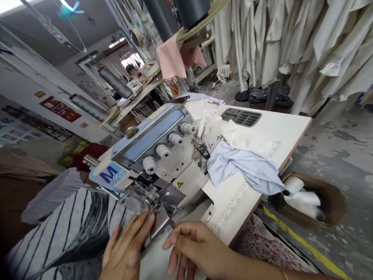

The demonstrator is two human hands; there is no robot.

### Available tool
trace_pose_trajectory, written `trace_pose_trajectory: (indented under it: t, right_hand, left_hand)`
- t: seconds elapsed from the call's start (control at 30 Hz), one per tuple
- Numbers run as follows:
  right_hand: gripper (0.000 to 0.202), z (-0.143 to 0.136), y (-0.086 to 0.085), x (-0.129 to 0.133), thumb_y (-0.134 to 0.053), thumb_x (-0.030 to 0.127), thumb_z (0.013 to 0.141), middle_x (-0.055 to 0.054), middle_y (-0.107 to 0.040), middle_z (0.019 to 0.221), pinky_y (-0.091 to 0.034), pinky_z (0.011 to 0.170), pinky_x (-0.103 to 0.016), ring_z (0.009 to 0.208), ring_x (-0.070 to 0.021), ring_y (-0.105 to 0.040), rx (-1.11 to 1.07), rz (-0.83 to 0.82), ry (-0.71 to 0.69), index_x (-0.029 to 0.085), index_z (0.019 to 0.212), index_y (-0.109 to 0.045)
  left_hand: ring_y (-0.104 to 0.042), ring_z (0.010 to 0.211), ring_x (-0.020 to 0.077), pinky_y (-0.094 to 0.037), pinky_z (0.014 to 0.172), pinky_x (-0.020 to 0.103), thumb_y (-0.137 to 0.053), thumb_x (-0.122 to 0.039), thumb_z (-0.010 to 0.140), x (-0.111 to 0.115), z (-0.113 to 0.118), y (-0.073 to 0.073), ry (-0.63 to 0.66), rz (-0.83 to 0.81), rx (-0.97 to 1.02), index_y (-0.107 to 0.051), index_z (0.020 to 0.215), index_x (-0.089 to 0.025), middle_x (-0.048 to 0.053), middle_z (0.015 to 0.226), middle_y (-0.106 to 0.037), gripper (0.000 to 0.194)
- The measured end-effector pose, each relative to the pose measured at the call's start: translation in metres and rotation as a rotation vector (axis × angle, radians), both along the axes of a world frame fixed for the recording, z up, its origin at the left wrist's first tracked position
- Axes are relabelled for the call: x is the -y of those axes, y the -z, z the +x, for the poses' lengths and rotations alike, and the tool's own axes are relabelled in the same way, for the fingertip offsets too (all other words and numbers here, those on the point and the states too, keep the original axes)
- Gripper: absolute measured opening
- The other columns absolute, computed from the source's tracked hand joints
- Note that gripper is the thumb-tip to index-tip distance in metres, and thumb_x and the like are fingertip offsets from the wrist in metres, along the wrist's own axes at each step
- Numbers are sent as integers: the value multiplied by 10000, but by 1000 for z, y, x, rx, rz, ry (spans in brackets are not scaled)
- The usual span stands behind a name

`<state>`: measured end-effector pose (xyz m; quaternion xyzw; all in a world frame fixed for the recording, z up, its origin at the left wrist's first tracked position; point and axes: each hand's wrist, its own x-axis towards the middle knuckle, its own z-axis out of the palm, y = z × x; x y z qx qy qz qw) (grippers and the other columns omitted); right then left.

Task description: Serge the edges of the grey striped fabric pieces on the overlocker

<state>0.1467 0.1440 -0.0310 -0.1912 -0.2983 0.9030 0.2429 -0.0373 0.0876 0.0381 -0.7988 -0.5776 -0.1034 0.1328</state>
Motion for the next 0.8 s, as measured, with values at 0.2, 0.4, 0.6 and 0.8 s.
trace_pose_trajectory:
  t: [0.2, 0.4, 0.6, 0.8]
  right_hand:
    - [462, 11, 11, 7, -653, 554, 852, -13, -646, 669, -479, 438, -175, 476, -94, -617, -48, 76, 11, 114, 966, -575]
    - [389, 18, 9, 3, -629, 507, 893, 2, -628, 684, -477, 467, -175, 504, -81, -613, -7, 121, -6, 126, 958, -590]
    - [401, 24, 1, 4, -620, 529, 895, -39, -676, 794, -518, 603, -236, 651, -121, -663, 23, 197, -49, 137, 980, -617]
    - [349, 40, -27, -20, -763, 410, 800, -48, -702, 911, -517, 791, -281, 836, -171, -672, 31, 45, 81, 173, 1016, -626]
  left_hand:
    - [-470, 1328, 151, -231, 1182, 382, -325, -285, 1010, -16, 10, -6, -255, -41, 463, -589, 1283, -359, -57, 1353, -595, 387]
    - [-382, 1389, 176, -325, 1137, 394, -403, -276, 995, 10, 16, 8, -372, 65, 523, -529, 1342, -341, -23, 1451, -501, 374]
    - [-487, 1239, 217, -441, 993, 373, -480, -102, 898, 43, 55, 22, -358, 222, 254, -514, 1358, -301, 41, 1347, -566, 502]
    - [-575, 1167, 215, -528, 905, 307, -489, -215, 910, 30, 134, 51, -153, 217, 381, -489, 1390, -200, 100, 1286, -616, 480]
